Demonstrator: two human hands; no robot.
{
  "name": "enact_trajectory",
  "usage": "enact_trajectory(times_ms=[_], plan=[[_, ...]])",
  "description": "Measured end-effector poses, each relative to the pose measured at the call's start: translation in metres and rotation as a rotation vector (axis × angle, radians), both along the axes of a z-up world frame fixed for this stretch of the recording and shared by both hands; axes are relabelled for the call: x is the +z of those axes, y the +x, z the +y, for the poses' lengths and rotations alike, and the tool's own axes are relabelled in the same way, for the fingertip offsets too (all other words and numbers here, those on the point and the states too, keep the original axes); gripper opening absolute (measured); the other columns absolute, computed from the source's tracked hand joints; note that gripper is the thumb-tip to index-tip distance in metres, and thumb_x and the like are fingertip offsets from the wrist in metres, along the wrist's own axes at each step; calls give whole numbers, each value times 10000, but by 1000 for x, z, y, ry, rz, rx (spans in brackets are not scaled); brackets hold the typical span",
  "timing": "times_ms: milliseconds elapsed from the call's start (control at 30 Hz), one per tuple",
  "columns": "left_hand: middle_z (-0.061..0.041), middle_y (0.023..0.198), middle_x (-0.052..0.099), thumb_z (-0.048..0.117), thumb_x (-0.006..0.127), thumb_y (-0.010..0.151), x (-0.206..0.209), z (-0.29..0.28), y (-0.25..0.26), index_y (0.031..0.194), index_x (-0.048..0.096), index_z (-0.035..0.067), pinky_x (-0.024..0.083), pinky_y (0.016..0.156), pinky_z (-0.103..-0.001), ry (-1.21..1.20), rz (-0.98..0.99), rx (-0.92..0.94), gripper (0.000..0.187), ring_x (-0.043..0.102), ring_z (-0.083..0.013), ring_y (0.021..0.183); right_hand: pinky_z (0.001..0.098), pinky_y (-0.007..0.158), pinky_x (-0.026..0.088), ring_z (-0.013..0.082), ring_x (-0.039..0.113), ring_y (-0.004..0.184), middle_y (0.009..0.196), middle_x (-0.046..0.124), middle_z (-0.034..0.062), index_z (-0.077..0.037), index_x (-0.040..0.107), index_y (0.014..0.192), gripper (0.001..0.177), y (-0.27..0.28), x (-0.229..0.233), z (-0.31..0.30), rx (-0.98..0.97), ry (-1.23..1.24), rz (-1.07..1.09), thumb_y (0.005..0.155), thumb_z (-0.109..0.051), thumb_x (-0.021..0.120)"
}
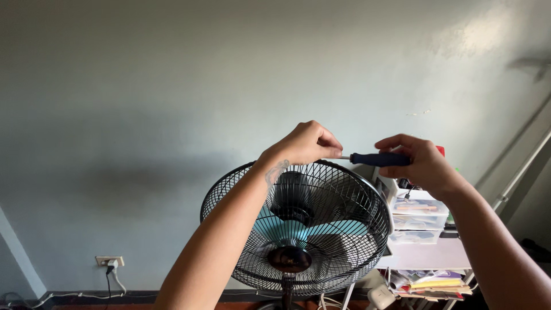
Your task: The person disassembles a standing fan by removing the front grille, fan blades, and rear grille using a screwdriver and hands. The parts are placed on a nearby chair.
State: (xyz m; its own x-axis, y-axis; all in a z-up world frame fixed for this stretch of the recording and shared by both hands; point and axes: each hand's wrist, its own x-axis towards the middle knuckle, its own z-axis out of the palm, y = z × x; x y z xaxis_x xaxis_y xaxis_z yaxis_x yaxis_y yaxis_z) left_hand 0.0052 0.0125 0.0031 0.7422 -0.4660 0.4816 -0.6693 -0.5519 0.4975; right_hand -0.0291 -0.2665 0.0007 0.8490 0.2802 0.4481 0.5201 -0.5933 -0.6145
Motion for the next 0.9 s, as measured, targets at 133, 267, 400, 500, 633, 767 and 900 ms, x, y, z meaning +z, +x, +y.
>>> enact_trajectory(times_ms=[133, 267, 400, 500, 633, 767, 900], plan=[[-67, 1123, 784, 321, 705, 924, 6, 6, -2, 1072, 799, 142, 560, 973, -386, 67, 22, 96, 251, 759, -204, 1046, 324, 703, 569, 157, 688, 768, 904, 769, 54, -186, 690, 1292, 442, -13, 9, 8, -92, -312, 66, 863, -253, 774], [-73, 1195, 747, 330, 703, 927, 8, 11, -14, 1094, 794, 149, 532, 1002, -415, 179, 120, 142, 262, 725, -215, 1101, 322, 668, 526, 169, 650, 756, 904, 771, 47, -290, 672, 1368, 415, -19, 14, 11, -193, -559, 167, 987, -446, 624], [-82, 1193, 756, 307, 721, 910, 11, 8, -19, 1099, 788, 154, 523, 1007, -412, 236, 130, 152, 253, 713, -222, 1103, 334, 666, 531, 168, 658, 781, 962, 783, 40, -226, 705, 1324, 438, -7, 13, 11, -184, -408, 184, 973, -459, 584], [-87, 1142, 798, 253, 749, 860, 13, 8, -17, 1043, 798, 116, 572, 974, -395, 196, 115, 104, 234, 749, -218, 1077, 355, 662, 538, 201, 645, 767, 934, 776, 99, -183, 758, 1258, 458, 3, 8, 5, -113, -360, 39, 883, -445, 742], [-95, 1134, 792, 264, 773, 837, 5, 10, -15, 1056, 782, 105, 565, 961, -394, 143, 42, 69, 270, 745, -223, 1064, 298, 688, 586, 104, 751, 815, 942, 799, 16, -119, 739, 1221, 525, 7, -2, 0, 168, -264, -123, 788, -396, 846], [-84, 1178, 758, 366, 704, 928, 1, 24, -13, 1112, 797, 144, 520, 977, -412, 101, 57, 106, 303, 707, -226, 1096, 319, 566, 537, 151, 634, 571, 740, 759, 66, -223, 669, 1263, 409, 3, 0, 7, -126, -509, 207, 912, -430, 707], [-72, 1141, 769, 407, 674, 941, 5, 20, -8, 1136, 785, 183, 538, 938, -423, 190, 162, 194, 317, 737, -221, 1049, 298, 467, 438, 125, 525, 528, 729, 769, 42, -199, 765, 1231, 375, 1, 14, 17, -47, -307, 197, 973, -401, 583]])
